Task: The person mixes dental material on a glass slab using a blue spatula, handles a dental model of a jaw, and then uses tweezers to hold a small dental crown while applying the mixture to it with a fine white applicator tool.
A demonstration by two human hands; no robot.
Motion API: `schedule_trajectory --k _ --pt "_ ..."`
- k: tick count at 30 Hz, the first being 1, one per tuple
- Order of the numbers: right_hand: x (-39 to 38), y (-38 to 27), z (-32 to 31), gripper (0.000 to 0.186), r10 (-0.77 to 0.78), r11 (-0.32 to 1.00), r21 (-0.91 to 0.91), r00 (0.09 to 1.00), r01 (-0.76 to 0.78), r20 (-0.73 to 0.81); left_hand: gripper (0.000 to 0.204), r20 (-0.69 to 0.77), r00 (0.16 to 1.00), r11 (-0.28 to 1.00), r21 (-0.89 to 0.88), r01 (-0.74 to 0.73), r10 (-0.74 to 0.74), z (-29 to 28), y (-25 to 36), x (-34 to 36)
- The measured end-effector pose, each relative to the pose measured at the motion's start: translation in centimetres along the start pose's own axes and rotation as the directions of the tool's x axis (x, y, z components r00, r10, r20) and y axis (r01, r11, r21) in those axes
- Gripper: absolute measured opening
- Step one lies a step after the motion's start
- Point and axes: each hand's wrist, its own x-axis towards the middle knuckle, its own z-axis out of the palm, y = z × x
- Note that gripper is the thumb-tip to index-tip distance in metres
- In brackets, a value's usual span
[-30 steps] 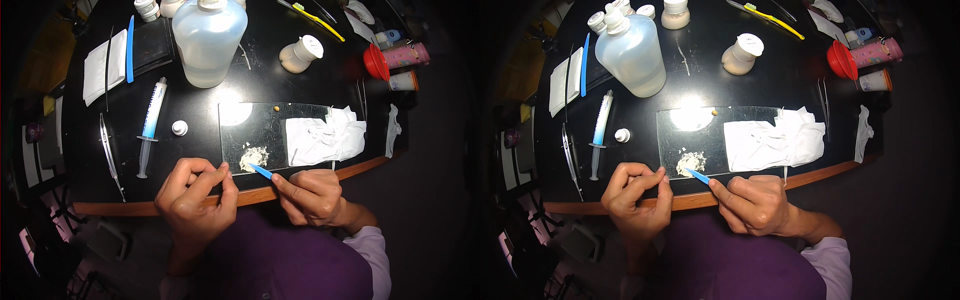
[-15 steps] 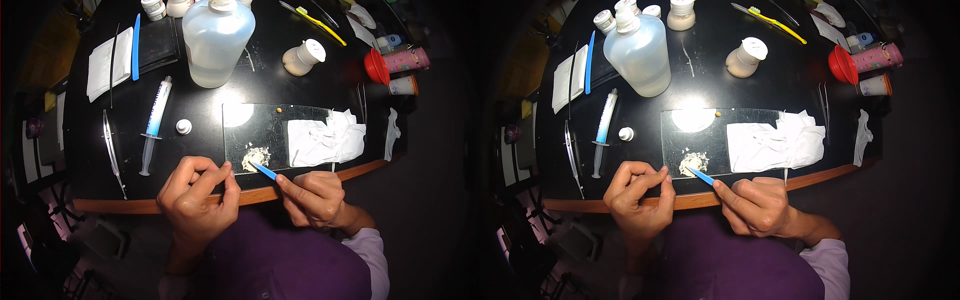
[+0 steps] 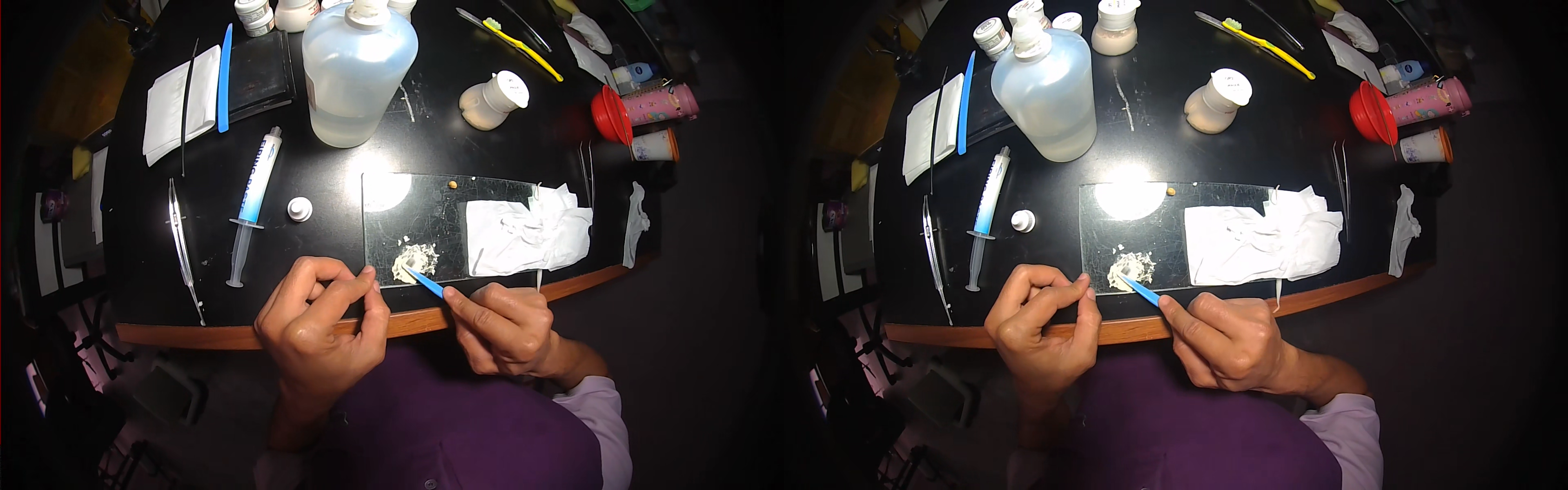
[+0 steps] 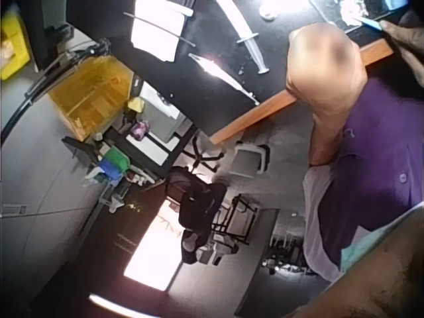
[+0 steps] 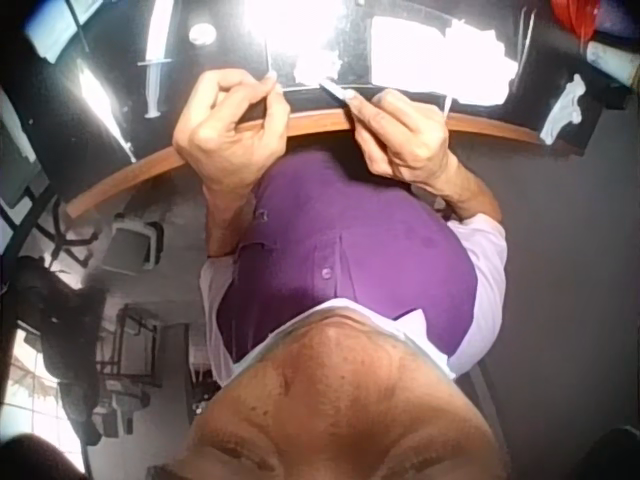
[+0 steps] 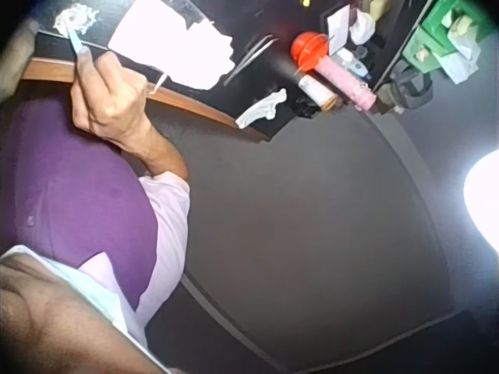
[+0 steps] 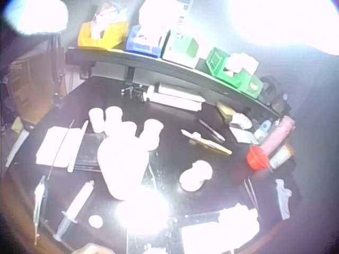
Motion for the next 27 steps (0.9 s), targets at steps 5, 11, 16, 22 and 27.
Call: schedule_trajectory --k 5,11,16,22,27 --pt "0.4 0.8 0.2 0.038 -0.024 1.000 0.005 0.999 0.024 -0.040 0.014 0.000 1.000 1.000 0.012 -0.020 0.020 0.0 -0.1 0.1" --pt "0.2 0.5 -0.1 0.041 -0.075 0.993 -0.097 0.996 0.070 -0.055 0.014 -0.003 1.000 1.000 0.009 -0.023 0.023 0.0 -0.1 0.1" --pt "-0.3 0.0 0.7 0.041 -0.100 0.983 -0.160 0.993 0.089 -0.058 0.014 -0.008 1.000 0.999 0.015 -0.029 0.029 0.1 -0.1 0.1" --pt "-0.5 0.2 0.9 0.040 -0.054 0.992 -0.118 0.996 0.046 -0.066 0.014 -0.011 0.999 0.999 0.025 -0.046 0.047 0.1 -0.3 0.0" --pt "-0.1 -0.1 0.5 0.038 -0.058 0.993 -0.108 0.995 0.049 -0.082 0.014 -0.012 0.999 0.998 0.025 -0.049 0.049 0.1 -0.4 0.0"
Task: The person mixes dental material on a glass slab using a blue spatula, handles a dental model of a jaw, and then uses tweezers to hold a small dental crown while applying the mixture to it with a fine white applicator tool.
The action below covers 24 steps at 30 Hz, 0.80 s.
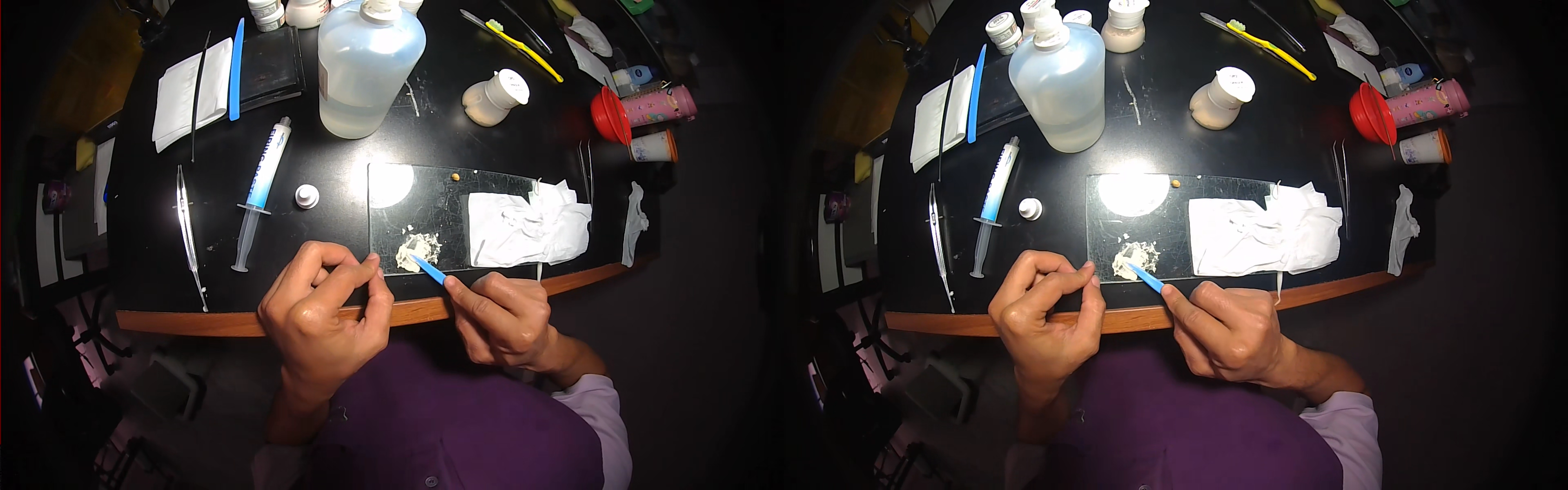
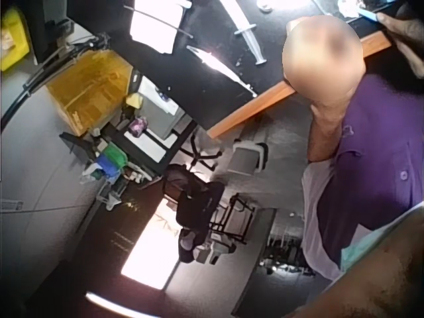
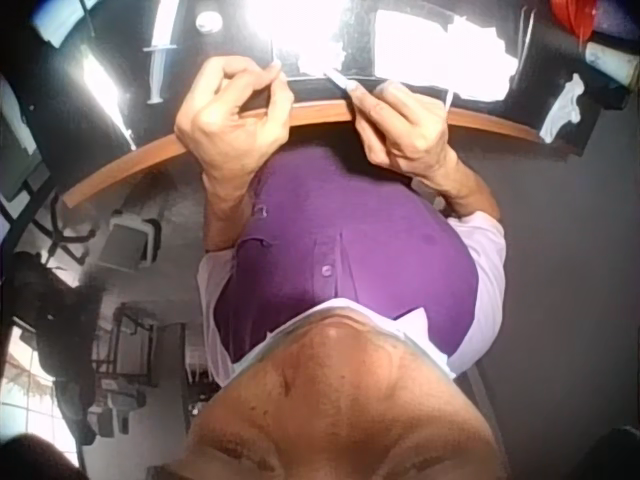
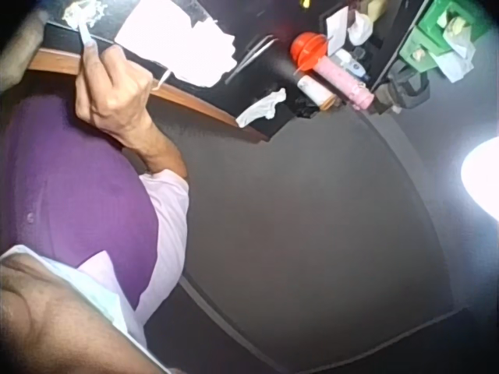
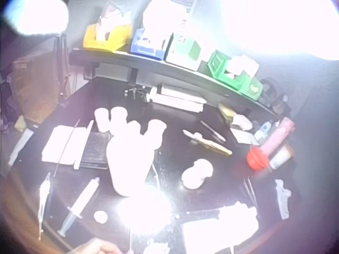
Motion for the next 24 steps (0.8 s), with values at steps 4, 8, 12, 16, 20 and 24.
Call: schedule_trajectory --k 4,8,12,16,20,24 --pt "0.25 0.21 -0.13 0.038 0.011 1.000 0.016 0.999 -0.012 0.038 0.014 0.000 1.000 1.000 0.001 0.007 -0.007 -0.01 -0.03 -0.07" --pt "0.15 0.26 -0.14 0.041 0.035 0.999 0.021 0.998 -0.034 -0.058 0.014 -0.001 1.000 1.000 0.000 -0.001 0.001 0.03 0.02 -0.02" --pt "0.32 0.31 -0.07 0.038 0.055 0.997 0.052 0.998 -0.055 0.004 0.014 -0.001 1.000 1.000 0.004 0.003 -0.003 -0.01 0.02 -0.10" --pt "0.55 0.46 -0.46 0.038 0.009 0.999 0.037 0.999 -0.011 0.049 0.016 0.038 0.999 1.000 -0.026 -0.013 0.014 -0.42 0.20 0.07" --pt "0.16 0.82 -0.47 0.038 0.009 1.000 0.021 0.999 -0.010 0.045 0.016 0.033 0.999 1.000 -0.024 -0.015 0.016 -0.21 0.09 0.04" --pt "0.42 0.71 -0.63 0.037 -0.031 1.000 0.000 0.999 0.031 0.011 0.016 0.029 0.999 1.000 -0.012 -0.029 0.029 -0.28 0.08 0.07"
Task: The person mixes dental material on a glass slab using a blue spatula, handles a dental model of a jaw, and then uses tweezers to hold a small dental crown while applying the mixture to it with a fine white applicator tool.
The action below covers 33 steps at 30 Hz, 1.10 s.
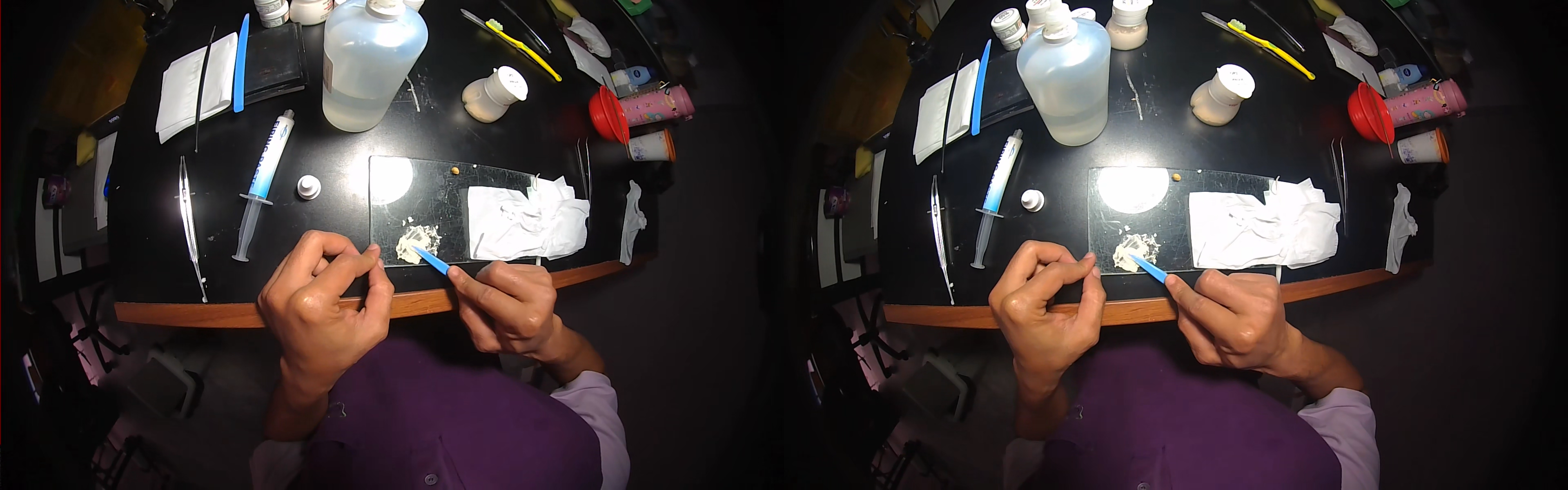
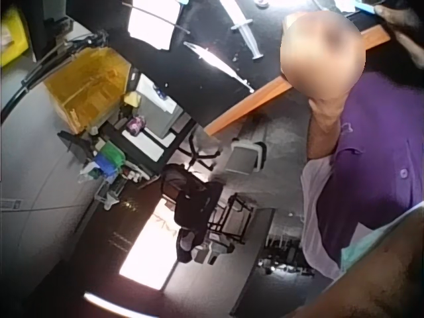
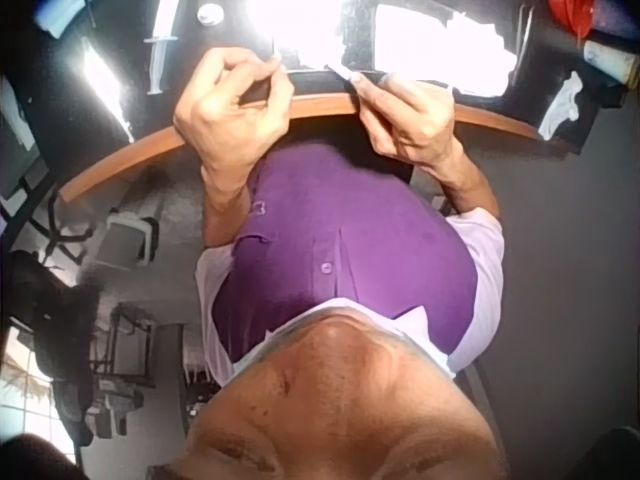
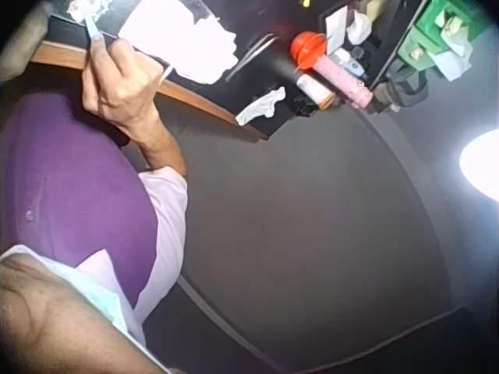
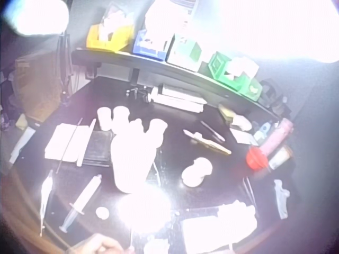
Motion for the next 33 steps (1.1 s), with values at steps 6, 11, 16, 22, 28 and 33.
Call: schedule_trajectory --k 6,11,16,22,28,33 --pt "-0.4 0.0 0.2 0.037 -0.015 1.000 -0.008 0.999 0.016 0.041 0.012 -0.041 0.999 0.999 0.027 0.017 -0.016 0.3 -0.1 0.0" --pt "-0.1 0.1 0.1 0.037 -0.017 1.000 0.021 1.000 0.017 0.008 0.012 -0.037 0.999 0.999 0.028 0.031 -0.030 0.2 0.0 -0.1" --pt "0.1 -0.2 0.3 0.035 0.072 0.996 0.045 0.997 -0.072 0.000 0.015 0.006 1.000 1.000 -0.008 0.016 -0.016 0.0 0.0 -0.1" --pt "0.6 0.0 -0.2 0.038 0.066 0.996 0.059 0.998 -0.067 0.025 0.015 0.003 1.000 1.000 -0.001 0.016 -0.016 0.0 0.1 -0.1" --pt "0.8 0.6 -0.2 0.037 0.040 0.994 0.095 0.996 -0.047 0.075 0.015 -0.002 1.000 1.000 0.001 0.007 -0.007 0.0 0.0 0.0" --pt "0.4 0.1 -0.7 0.035 0.022 0.999 0.031 0.999 -0.023 0.042 0.015 0.001 1.000 1.000 0.000 0.011 -0.011 0.0 0.1 -0.1"
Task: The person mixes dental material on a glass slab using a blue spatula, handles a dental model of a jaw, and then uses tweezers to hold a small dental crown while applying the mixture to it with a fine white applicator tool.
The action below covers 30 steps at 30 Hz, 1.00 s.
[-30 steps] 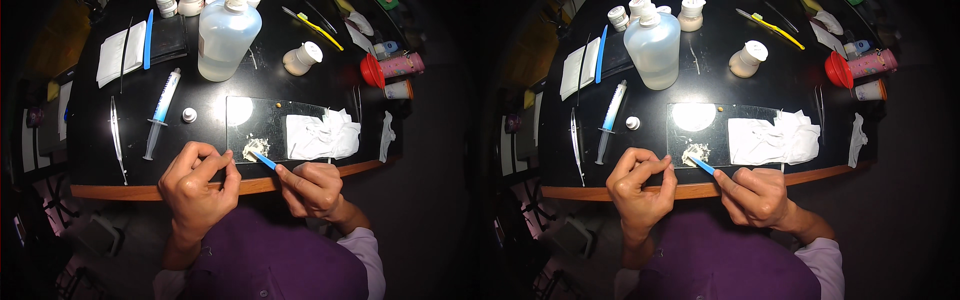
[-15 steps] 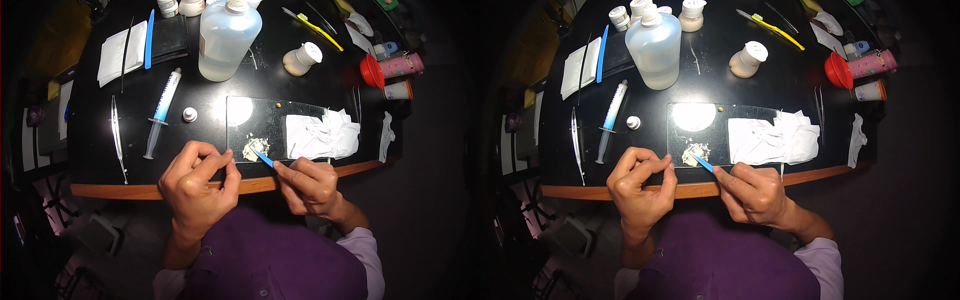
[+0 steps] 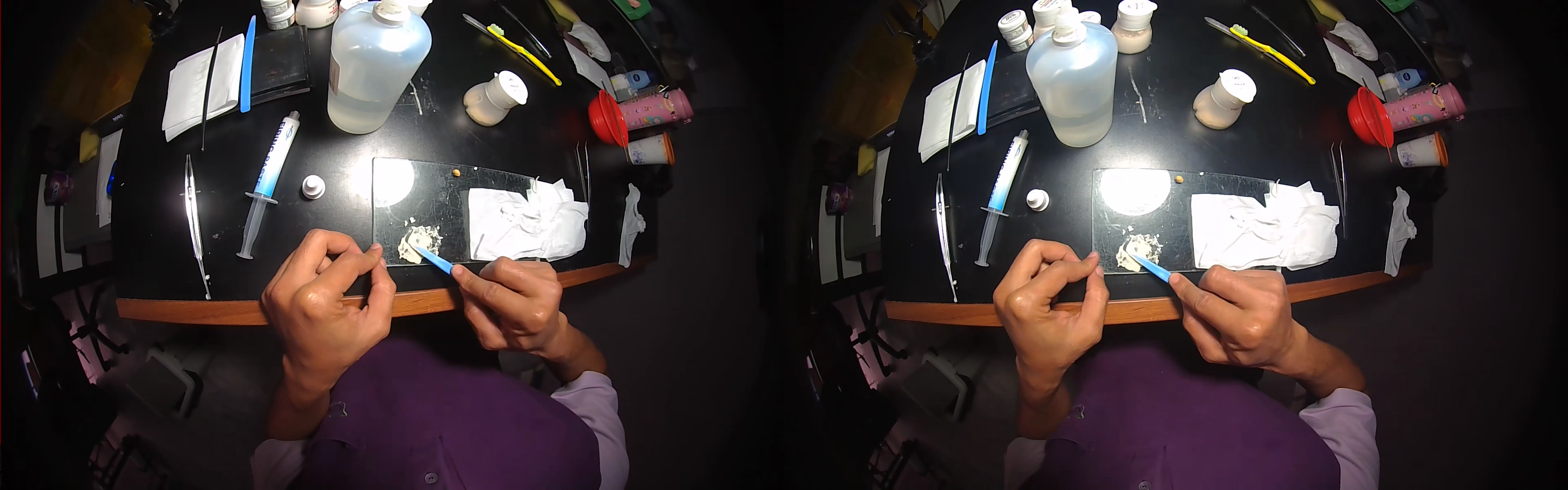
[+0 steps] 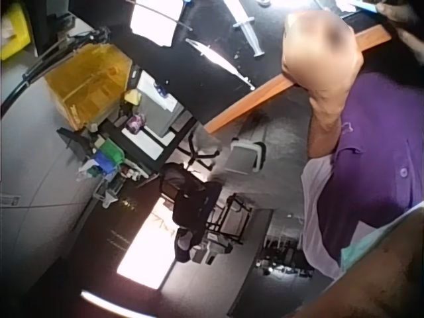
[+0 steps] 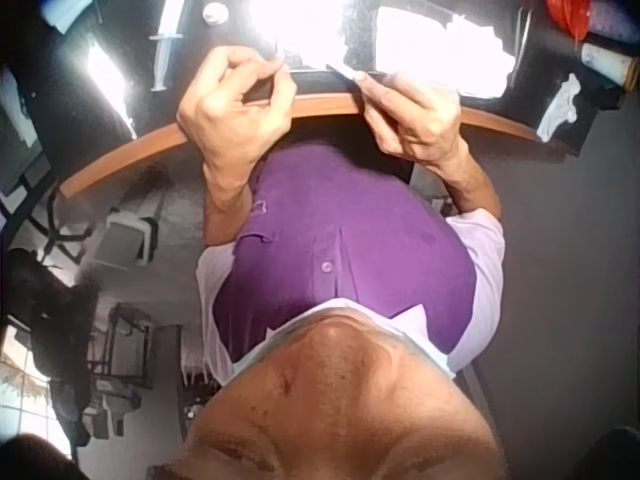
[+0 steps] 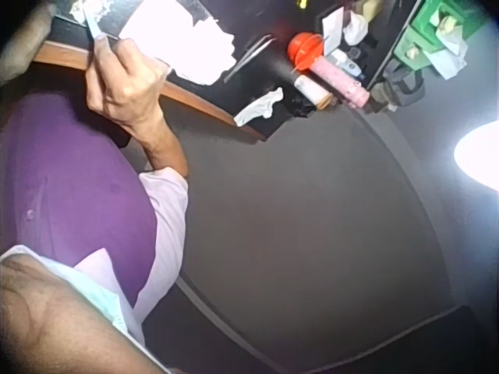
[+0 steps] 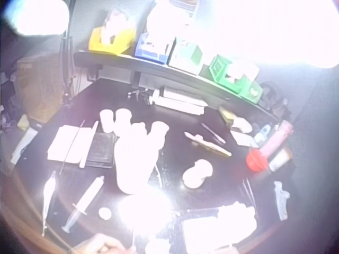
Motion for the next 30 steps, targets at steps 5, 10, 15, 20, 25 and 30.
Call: schedule_trajectory --k 5,10,15,20,25,30 --pt "-0.29 0.02 0.44 0.035 -0.005 1.000 -0.014 1.000 0.005 -0.008 0.015 -0.004 1.000 1.000 0.004 -0.005 0.005 0.07 -0.09 -0.01" --pt "-0.81 0.10 0.86 0.036 -0.024 0.999 -0.036 0.999 0.023 -0.035 0.015 0.004 1.000 1.000 0.004 -0.003 0.003 0.03 -0.01 -0.07" --pt "-0.79 -0.19 0.70 0.037 -0.040 0.997 -0.062 0.999 0.038 -0.036 0.015 -0.005 1.000 1.000 -0.001 -0.004 0.004 0.14 -0.12 -0.06" --pt "-0.76 0.01 0.81 0.036 -0.019 0.999 -0.044 1.000 0.019 -0.008 0.014 -0.001 1.000 1.000 0.005 0.003 -0.003 -0.02 0.03 -0.04" --pt "-0.57 -0.48 0.63 0.034 -0.005 0.999 -0.034 0.999 0.004 -0.033 0.013 0.001 1.000 1.000 0.006 0.001 -0.001 0.02 -0.02 -0.09" --pt "-0.54 -0.67 0.96 0.033 0.052 0.998 -0.039 0.996 -0.055 -0.076 0.013 -0.002 1.000 1.000 0.006 0.003 -0.003 0.01 -0.02 -0.09"
